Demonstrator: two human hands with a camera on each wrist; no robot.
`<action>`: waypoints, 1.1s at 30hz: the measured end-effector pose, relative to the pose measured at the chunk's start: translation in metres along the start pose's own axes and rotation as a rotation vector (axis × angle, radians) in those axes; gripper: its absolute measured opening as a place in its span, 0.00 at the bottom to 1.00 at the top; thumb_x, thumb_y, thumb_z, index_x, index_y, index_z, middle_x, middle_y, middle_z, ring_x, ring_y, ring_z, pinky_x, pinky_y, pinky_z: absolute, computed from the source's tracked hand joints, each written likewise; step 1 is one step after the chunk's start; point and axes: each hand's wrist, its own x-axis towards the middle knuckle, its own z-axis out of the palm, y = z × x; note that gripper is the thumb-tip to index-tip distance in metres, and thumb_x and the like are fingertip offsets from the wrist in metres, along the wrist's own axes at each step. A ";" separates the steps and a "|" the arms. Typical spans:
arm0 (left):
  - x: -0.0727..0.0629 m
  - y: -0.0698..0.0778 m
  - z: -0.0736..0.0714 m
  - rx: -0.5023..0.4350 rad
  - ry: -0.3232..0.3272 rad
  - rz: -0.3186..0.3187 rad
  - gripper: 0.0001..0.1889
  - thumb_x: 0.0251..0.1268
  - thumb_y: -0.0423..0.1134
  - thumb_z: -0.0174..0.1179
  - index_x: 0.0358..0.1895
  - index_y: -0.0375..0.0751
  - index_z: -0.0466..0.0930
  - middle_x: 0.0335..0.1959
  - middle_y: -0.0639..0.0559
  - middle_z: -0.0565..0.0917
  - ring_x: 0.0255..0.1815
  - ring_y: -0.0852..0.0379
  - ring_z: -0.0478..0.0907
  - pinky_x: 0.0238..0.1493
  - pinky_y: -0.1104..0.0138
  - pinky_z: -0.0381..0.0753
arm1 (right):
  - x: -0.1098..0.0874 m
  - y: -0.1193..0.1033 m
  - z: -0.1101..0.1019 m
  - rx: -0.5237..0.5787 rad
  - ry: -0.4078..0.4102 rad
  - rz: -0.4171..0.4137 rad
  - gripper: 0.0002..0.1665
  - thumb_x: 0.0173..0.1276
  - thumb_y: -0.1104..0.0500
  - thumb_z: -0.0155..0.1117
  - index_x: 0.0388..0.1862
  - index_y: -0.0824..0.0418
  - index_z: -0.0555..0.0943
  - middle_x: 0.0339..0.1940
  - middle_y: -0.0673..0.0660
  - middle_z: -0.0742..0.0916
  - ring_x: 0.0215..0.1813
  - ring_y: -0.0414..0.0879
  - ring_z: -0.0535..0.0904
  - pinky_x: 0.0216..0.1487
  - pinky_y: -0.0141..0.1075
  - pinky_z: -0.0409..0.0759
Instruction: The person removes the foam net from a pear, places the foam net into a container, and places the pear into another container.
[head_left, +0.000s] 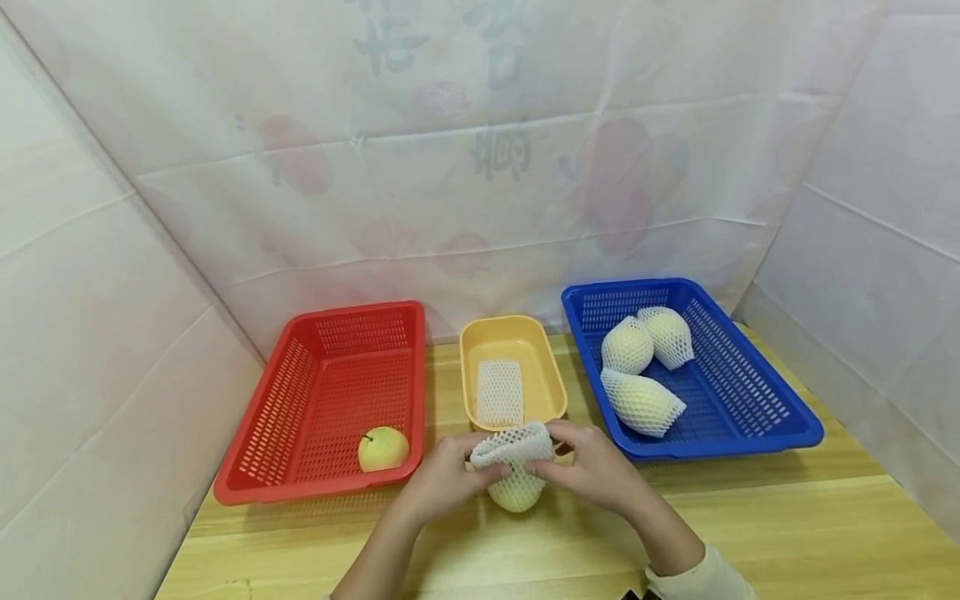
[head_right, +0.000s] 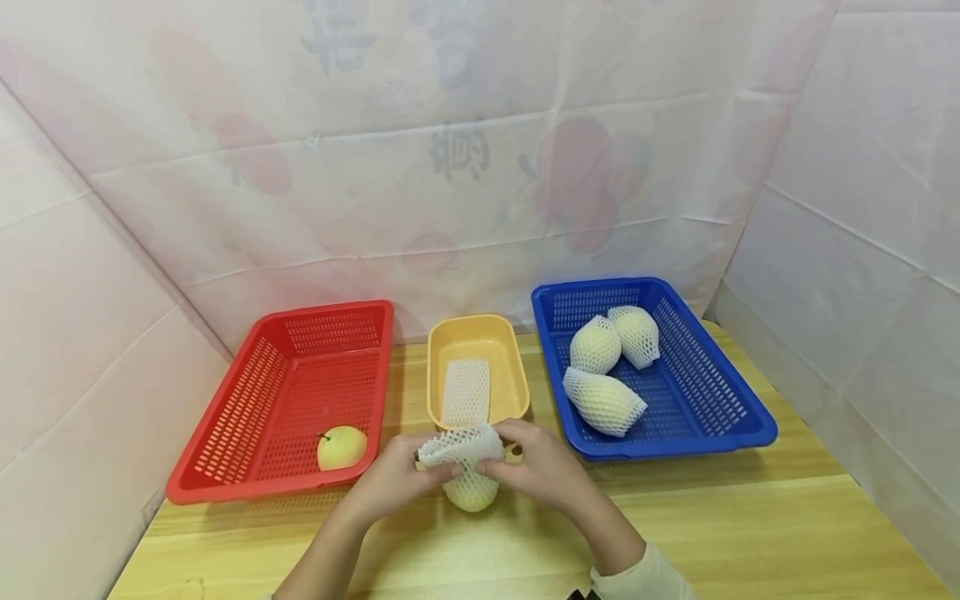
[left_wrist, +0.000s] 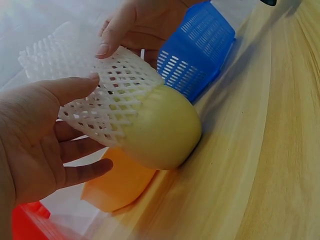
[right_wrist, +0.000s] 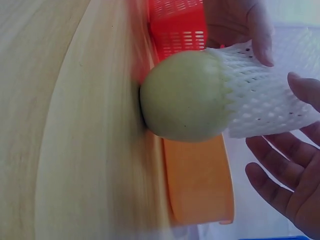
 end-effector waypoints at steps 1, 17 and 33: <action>0.000 0.000 0.000 -0.015 0.006 -0.006 0.12 0.62 0.43 0.68 0.48 0.52 0.86 0.47 0.58 0.87 0.48 0.61 0.83 0.50 0.68 0.81 | 0.000 0.000 0.000 0.001 -0.002 0.007 0.12 0.61 0.46 0.73 0.43 0.42 0.82 0.42 0.38 0.87 0.41 0.34 0.81 0.42 0.38 0.84; 0.001 -0.005 0.002 -0.011 0.000 -0.053 0.21 0.56 0.48 0.72 0.54 0.53 0.82 0.48 0.61 0.86 0.50 0.60 0.82 0.49 0.68 0.82 | 0.001 -0.004 -0.006 0.115 0.114 0.122 0.12 0.61 0.53 0.74 0.43 0.53 0.87 0.36 0.46 0.90 0.35 0.37 0.83 0.34 0.35 0.84; 0.004 -0.008 0.010 -0.039 0.022 -0.021 0.18 0.61 0.44 0.68 0.56 0.53 0.82 0.50 0.58 0.86 0.50 0.60 0.82 0.50 0.66 0.81 | 0.001 -0.003 -0.008 0.264 0.146 0.078 0.20 0.66 0.62 0.68 0.56 0.56 0.80 0.42 0.53 0.89 0.36 0.40 0.82 0.35 0.35 0.83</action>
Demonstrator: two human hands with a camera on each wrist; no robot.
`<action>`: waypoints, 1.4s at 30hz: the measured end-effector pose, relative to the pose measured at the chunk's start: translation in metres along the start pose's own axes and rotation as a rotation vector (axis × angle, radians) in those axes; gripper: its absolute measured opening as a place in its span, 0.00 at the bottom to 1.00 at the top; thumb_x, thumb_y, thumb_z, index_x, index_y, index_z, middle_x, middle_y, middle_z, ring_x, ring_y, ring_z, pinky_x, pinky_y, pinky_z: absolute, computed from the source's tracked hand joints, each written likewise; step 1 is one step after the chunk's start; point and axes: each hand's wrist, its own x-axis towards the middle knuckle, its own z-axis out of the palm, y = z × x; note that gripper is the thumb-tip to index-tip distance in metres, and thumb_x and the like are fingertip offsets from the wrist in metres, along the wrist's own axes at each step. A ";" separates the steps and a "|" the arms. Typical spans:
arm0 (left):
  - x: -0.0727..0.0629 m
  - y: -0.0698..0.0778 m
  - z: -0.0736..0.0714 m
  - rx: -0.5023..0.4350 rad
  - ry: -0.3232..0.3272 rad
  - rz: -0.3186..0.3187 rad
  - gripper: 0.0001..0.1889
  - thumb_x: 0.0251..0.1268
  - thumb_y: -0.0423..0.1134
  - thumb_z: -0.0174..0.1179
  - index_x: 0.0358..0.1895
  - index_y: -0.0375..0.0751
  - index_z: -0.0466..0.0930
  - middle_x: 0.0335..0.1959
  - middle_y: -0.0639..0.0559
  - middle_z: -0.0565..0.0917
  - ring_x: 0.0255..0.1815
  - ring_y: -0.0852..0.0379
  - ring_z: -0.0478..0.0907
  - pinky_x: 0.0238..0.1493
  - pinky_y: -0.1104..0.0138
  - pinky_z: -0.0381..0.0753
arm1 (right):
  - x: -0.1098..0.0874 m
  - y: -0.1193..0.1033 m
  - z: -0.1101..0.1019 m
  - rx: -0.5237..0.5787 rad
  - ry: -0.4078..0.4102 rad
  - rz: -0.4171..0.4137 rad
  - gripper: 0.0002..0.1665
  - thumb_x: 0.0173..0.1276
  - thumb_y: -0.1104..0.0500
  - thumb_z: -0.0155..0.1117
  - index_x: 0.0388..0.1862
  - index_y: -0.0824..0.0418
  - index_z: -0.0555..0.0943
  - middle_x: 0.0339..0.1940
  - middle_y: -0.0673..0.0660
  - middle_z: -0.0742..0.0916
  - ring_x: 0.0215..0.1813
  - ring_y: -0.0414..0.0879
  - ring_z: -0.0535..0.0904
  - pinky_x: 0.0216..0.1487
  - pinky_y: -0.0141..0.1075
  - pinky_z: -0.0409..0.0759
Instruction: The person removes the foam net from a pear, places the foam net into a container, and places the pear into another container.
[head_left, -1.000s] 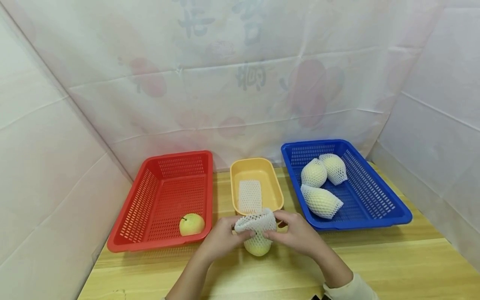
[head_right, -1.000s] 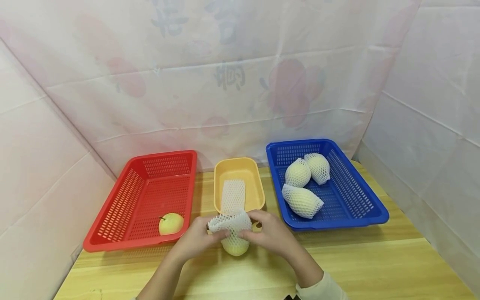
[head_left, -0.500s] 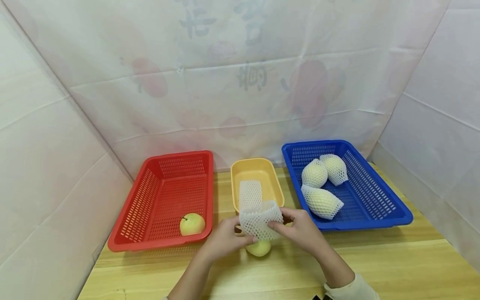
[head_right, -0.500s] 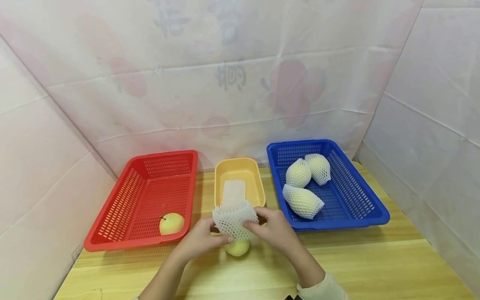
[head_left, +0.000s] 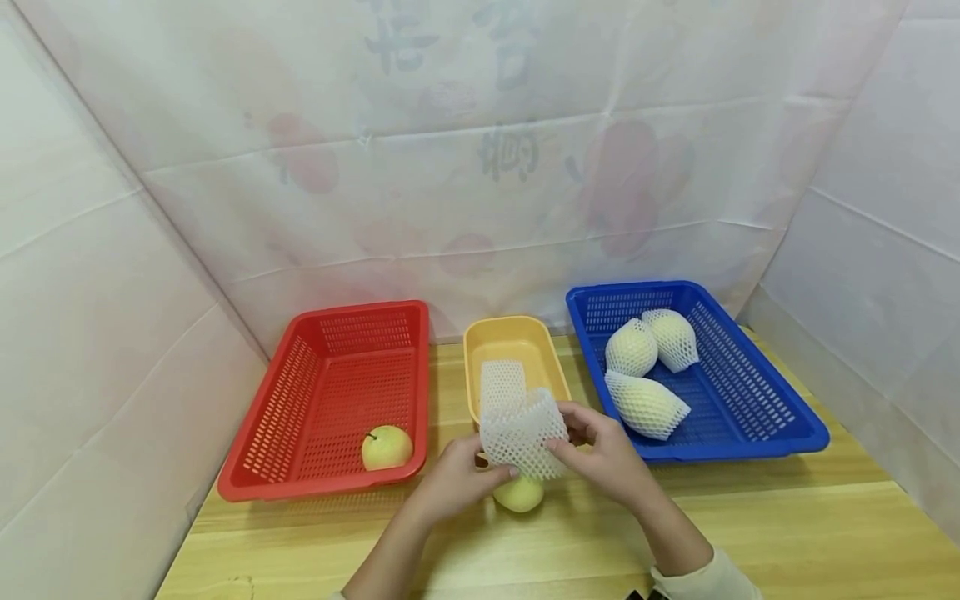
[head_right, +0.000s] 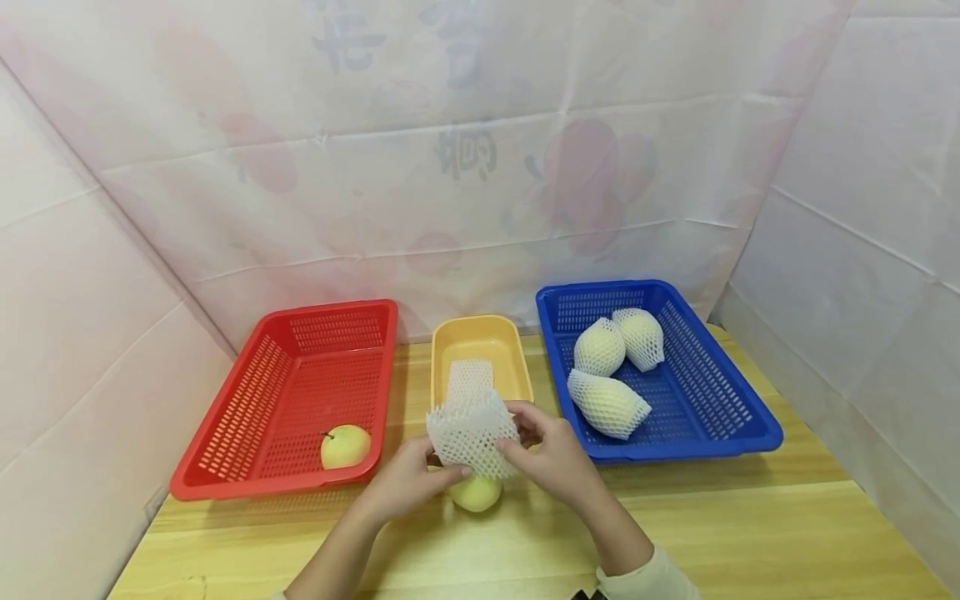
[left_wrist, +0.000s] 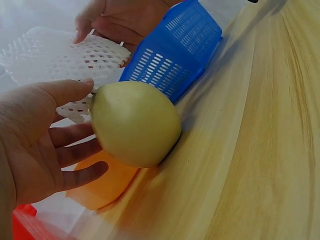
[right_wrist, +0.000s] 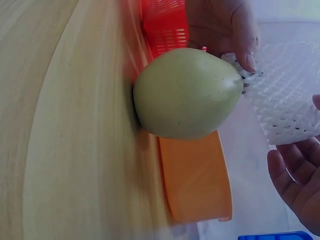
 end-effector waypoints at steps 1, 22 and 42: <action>0.000 0.001 0.000 -0.004 0.002 -0.003 0.18 0.61 0.44 0.69 0.55 0.53 0.82 0.50 0.58 0.86 0.50 0.60 0.82 0.50 0.67 0.81 | 0.000 -0.001 0.000 0.003 0.009 0.000 0.18 0.66 0.63 0.68 0.54 0.55 0.81 0.41 0.52 0.89 0.36 0.40 0.82 0.35 0.34 0.83; -0.003 -0.003 0.005 0.064 0.006 0.022 0.10 0.61 0.47 0.68 0.44 0.51 0.87 0.52 0.54 0.84 0.56 0.57 0.78 0.52 0.65 0.81 | 0.020 -0.010 -0.008 0.040 0.238 0.080 0.15 0.69 0.58 0.66 0.52 0.62 0.81 0.39 0.59 0.86 0.38 0.41 0.81 0.36 0.30 0.82; 0.001 -0.004 0.008 0.046 -0.022 0.028 0.09 0.63 0.46 0.67 0.44 0.51 0.86 0.47 0.62 0.85 0.54 0.62 0.78 0.49 0.69 0.81 | 0.079 0.021 0.010 -0.178 0.317 0.275 0.29 0.66 0.54 0.68 0.65 0.54 0.74 0.27 0.56 0.82 0.24 0.44 0.74 0.22 0.32 0.74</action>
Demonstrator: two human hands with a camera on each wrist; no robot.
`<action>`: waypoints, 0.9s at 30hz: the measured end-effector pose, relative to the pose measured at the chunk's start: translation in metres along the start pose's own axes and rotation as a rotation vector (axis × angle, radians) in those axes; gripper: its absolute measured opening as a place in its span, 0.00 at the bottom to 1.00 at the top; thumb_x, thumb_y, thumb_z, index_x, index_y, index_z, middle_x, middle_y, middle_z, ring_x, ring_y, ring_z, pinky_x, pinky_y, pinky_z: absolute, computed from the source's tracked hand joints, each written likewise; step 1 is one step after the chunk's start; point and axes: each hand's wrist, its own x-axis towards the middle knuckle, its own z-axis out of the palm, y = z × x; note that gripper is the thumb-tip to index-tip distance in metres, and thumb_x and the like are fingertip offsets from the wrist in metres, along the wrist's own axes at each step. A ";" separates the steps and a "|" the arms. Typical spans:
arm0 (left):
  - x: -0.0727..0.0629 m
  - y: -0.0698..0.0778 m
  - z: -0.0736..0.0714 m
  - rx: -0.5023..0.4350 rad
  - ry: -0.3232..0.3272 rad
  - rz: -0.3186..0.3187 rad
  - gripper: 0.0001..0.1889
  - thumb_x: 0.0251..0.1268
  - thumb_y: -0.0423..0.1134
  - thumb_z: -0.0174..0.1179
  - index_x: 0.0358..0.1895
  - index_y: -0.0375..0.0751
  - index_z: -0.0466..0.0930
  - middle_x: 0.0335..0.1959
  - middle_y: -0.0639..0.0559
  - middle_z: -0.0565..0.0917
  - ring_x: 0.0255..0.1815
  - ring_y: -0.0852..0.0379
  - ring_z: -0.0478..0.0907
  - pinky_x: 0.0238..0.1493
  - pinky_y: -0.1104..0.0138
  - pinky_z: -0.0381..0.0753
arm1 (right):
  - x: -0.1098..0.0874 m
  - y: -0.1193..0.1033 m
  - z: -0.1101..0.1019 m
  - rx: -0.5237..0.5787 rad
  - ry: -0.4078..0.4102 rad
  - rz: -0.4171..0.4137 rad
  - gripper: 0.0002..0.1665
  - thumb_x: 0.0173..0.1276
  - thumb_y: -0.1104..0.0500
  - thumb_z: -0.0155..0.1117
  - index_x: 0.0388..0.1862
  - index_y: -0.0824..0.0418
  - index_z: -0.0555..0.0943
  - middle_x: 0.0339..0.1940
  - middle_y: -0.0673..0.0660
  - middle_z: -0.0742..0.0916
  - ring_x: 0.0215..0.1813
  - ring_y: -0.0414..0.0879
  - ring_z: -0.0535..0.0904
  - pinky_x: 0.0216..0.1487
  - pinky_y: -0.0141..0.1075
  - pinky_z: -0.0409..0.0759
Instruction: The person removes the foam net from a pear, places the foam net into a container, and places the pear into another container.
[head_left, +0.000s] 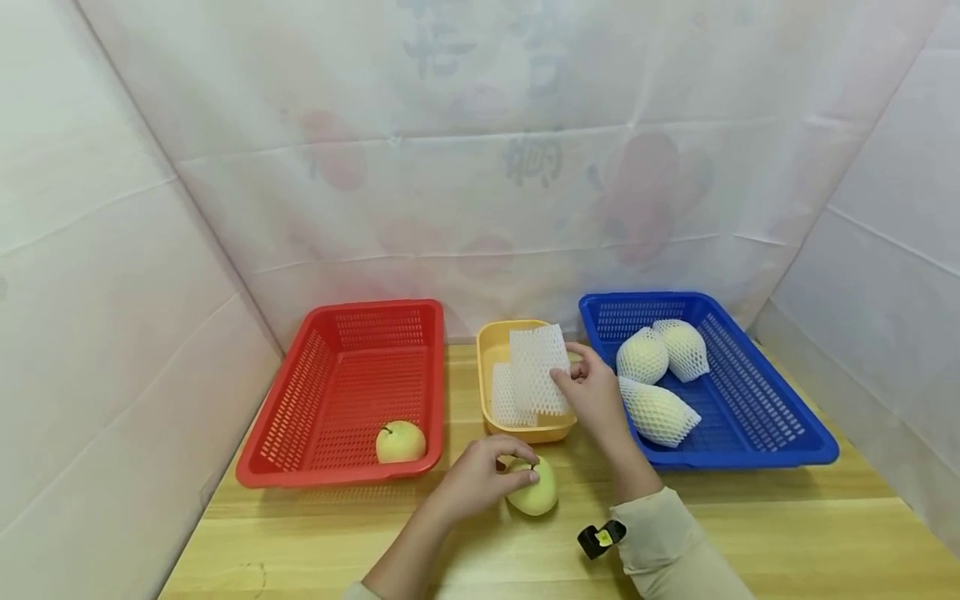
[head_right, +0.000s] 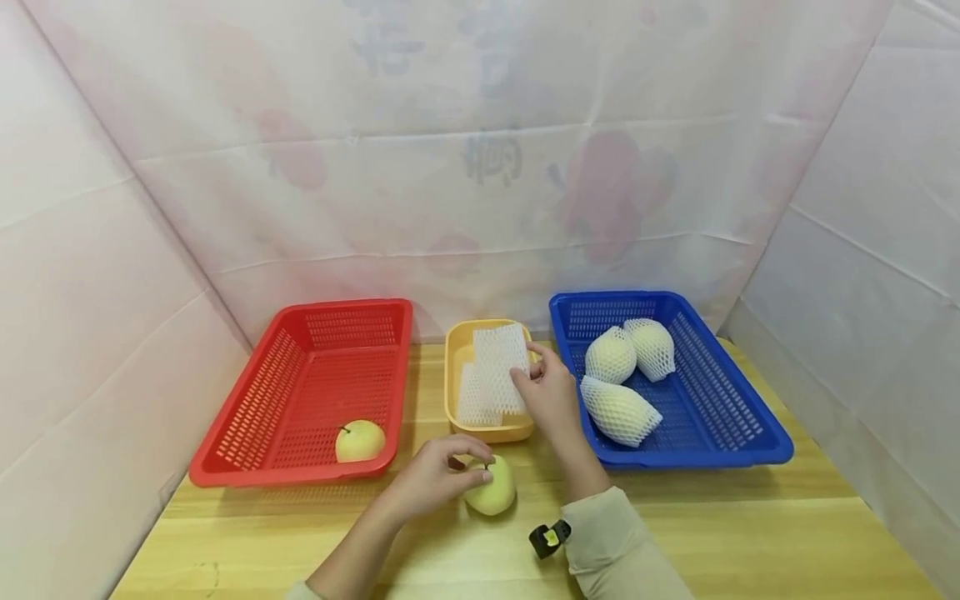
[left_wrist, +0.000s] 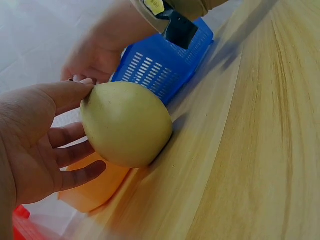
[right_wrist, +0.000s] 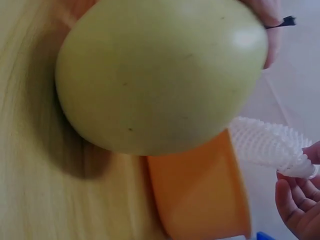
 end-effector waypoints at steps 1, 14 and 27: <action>0.000 0.000 0.000 0.000 -0.003 -0.002 0.09 0.63 0.46 0.67 0.44 0.52 0.86 0.47 0.63 0.85 0.54 0.63 0.78 0.48 0.69 0.80 | 0.001 0.002 0.002 0.004 -0.014 0.021 0.29 0.66 0.54 0.68 0.66 0.53 0.73 0.26 0.56 0.81 0.23 0.44 0.72 0.20 0.33 0.72; 0.000 -0.003 0.003 -0.002 -0.015 -0.010 0.09 0.63 0.48 0.66 0.44 0.54 0.86 0.47 0.64 0.85 0.54 0.62 0.78 0.49 0.69 0.80 | 0.017 0.015 0.026 0.140 -0.197 0.216 0.35 0.65 0.56 0.68 0.70 0.58 0.69 0.23 0.58 0.84 0.22 0.48 0.81 0.32 0.46 0.85; 0.001 -0.002 0.001 -0.011 0.005 0.003 0.08 0.63 0.47 0.67 0.43 0.53 0.86 0.46 0.63 0.85 0.53 0.64 0.78 0.48 0.69 0.80 | 0.010 0.012 0.031 -0.403 -0.216 -0.005 0.36 0.65 0.45 0.66 0.69 0.58 0.70 0.49 0.63 0.86 0.46 0.57 0.83 0.45 0.51 0.83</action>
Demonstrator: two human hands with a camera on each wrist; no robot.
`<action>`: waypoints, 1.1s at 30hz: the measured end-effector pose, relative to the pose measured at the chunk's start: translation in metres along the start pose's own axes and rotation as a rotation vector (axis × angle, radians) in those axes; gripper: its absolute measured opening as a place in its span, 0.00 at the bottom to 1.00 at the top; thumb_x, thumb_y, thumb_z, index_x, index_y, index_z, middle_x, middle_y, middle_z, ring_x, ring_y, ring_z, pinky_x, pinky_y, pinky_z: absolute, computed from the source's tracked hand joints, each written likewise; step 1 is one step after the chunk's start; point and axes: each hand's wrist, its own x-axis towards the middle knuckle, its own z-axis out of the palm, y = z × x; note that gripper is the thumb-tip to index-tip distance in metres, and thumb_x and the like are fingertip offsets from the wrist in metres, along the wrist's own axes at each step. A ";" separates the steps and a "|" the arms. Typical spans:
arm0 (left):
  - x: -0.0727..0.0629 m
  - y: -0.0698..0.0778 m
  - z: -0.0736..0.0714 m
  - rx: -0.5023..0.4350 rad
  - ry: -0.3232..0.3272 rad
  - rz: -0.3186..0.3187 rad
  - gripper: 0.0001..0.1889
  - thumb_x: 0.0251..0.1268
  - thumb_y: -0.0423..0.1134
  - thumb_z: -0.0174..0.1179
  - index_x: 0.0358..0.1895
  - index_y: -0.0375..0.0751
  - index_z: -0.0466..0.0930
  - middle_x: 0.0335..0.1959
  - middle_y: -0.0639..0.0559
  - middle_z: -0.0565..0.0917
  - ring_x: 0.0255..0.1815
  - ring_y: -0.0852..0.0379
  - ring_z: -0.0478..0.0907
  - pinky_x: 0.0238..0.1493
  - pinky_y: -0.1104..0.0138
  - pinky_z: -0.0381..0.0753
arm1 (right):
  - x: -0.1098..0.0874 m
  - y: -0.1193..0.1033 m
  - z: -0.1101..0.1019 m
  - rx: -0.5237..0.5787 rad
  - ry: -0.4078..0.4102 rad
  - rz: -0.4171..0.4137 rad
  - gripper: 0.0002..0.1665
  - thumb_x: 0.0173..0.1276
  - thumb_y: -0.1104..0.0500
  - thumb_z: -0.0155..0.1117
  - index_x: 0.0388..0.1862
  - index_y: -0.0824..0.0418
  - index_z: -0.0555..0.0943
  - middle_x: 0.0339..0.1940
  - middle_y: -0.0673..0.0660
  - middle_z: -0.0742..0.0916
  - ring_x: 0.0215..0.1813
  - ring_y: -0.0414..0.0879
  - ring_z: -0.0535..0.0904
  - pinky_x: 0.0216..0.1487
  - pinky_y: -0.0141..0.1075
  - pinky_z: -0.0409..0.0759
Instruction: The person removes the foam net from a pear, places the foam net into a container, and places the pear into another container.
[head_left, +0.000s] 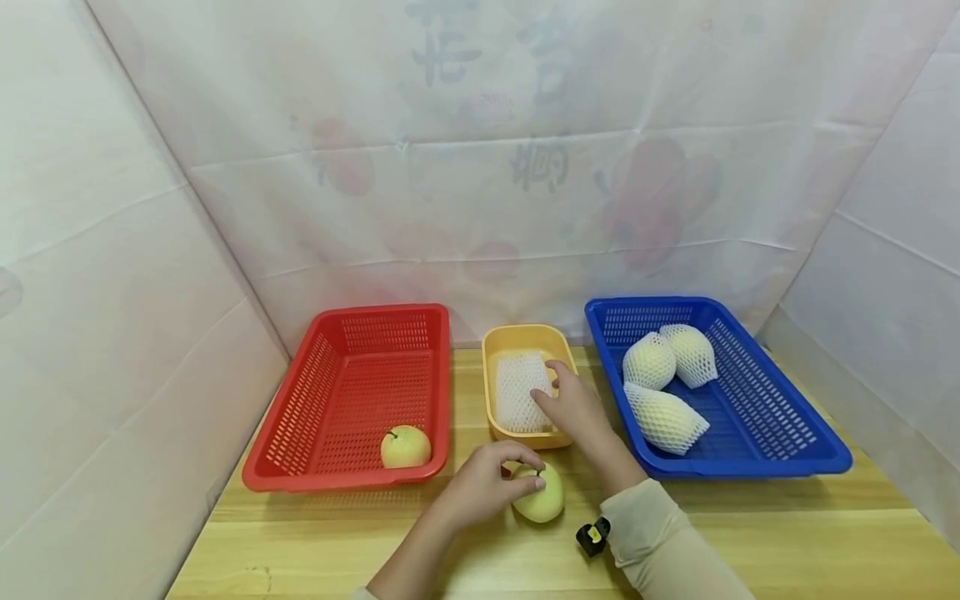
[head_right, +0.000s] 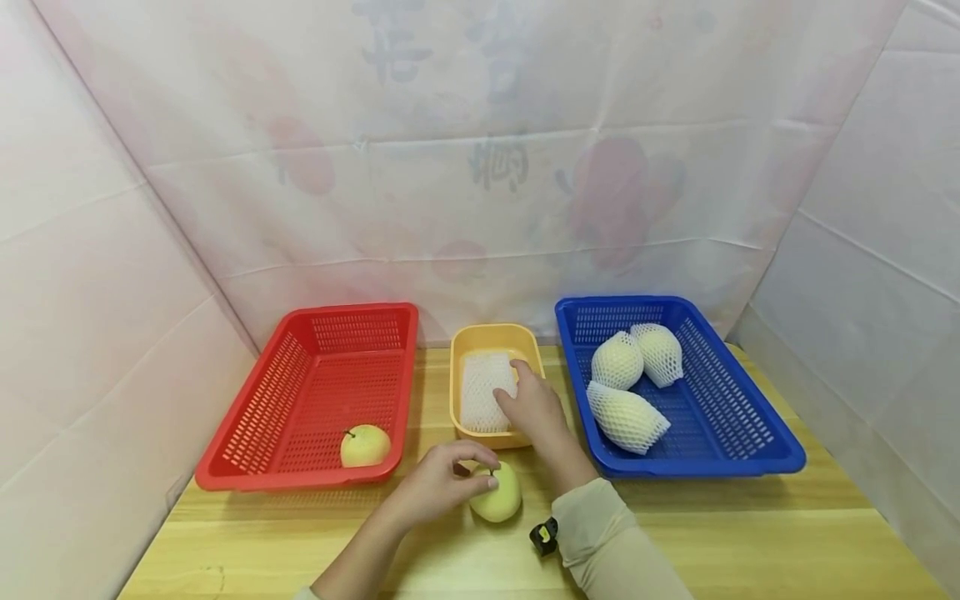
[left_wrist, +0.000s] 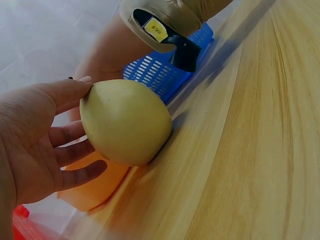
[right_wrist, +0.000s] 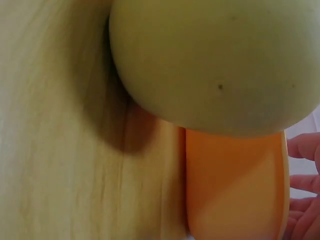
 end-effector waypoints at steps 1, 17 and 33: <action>0.000 0.000 0.000 -0.001 0.001 0.001 0.08 0.63 0.47 0.67 0.43 0.53 0.86 0.45 0.63 0.85 0.53 0.64 0.78 0.48 0.69 0.80 | -0.001 -0.001 0.000 -0.020 0.018 -0.019 0.35 0.65 0.46 0.65 0.67 0.59 0.72 0.52 0.63 0.85 0.51 0.59 0.82 0.50 0.53 0.82; 0.000 0.000 0.000 0.014 0.001 0.016 0.10 0.63 0.47 0.67 0.44 0.50 0.86 0.47 0.62 0.85 0.52 0.65 0.78 0.47 0.70 0.80 | -0.014 0.001 0.005 -0.203 -0.031 -0.401 0.23 0.70 0.42 0.60 0.54 0.54 0.86 0.65 0.61 0.79 0.67 0.60 0.73 0.67 0.57 0.71; -0.002 0.000 0.000 0.049 0.008 0.005 0.09 0.63 0.48 0.66 0.45 0.53 0.86 0.48 0.62 0.84 0.52 0.63 0.78 0.48 0.66 0.82 | -0.024 -0.006 0.017 -0.263 -0.172 -0.415 0.33 0.71 0.27 0.44 0.55 0.44 0.86 0.77 0.54 0.67 0.75 0.66 0.60 0.66 0.66 0.64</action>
